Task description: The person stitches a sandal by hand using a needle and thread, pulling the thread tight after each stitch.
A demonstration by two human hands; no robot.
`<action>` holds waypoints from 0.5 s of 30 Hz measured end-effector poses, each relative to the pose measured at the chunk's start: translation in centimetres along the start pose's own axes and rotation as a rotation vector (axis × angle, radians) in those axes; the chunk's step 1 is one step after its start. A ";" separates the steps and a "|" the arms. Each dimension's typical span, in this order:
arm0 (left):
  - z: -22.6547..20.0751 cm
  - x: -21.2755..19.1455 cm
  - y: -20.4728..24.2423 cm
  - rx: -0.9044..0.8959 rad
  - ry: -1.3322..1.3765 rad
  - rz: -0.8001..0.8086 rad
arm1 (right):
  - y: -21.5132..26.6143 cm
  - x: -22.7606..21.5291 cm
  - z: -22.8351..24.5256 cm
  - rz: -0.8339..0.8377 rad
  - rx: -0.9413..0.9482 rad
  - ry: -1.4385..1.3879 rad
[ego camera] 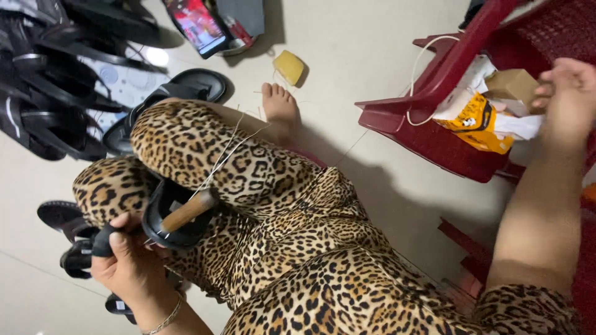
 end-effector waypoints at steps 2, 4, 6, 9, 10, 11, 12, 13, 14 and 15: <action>0.5 -0.4 -0.5 0.015 -0.017 -0.005 | 1.7 0.2 -0.3 -0.033 0.044 0.084; 0.4 -0.7 -0.6 0.033 -0.037 -0.021 | 1.7 0.6 -3.3 -0.053 0.087 0.166; 0.2 -0.5 -0.3 0.024 0.009 -0.036 | 0.2 1.1 -10.0 -0.044 0.187 0.326; -0.8 0.4 0.3 0.046 -0.044 -0.067 | -4.3 0.3 -17.2 -0.123 -0.447 0.444; -0.8 0.7 0.4 0.049 -0.048 -0.063 | -3.1 -0.4 -15.7 -0.125 -0.441 0.442; -1.2 0.7 0.4 0.090 -0.083 -0.089 | -1.9 -1.1 -14.4 -0.164 -0.420 0.651; -1.5 0.5 0.5 0.132 -0.116 -0.118 | -0.8 -1.8 -13.1 -0.201 -0.399 0.858; -1.7 0.8 0.7 0.136 -0.118 -0.117 | -0.3 -2.1 -12.8 -0.200 -0.396 0.855; -2.0 1.2 0.8 0.156 -0.125 -0.096 | 0.0 -2.3 -13.0 -0.182 -0.345 0.901; -2.3 1.5 0.8 0.176 -0.133 -0.075 | 0.4 -2.4 -13.0 -0.163 -0.294 0.948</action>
Point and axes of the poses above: each hand's wrist, its own y-axis away from the middle knuckle, its own x-axis out of the palm, z = x × y, the point moved 10 cm from there along -y, towards the middle knuckle, and after that the axes turned 8 degrees about -z, right-handed, at the moved point
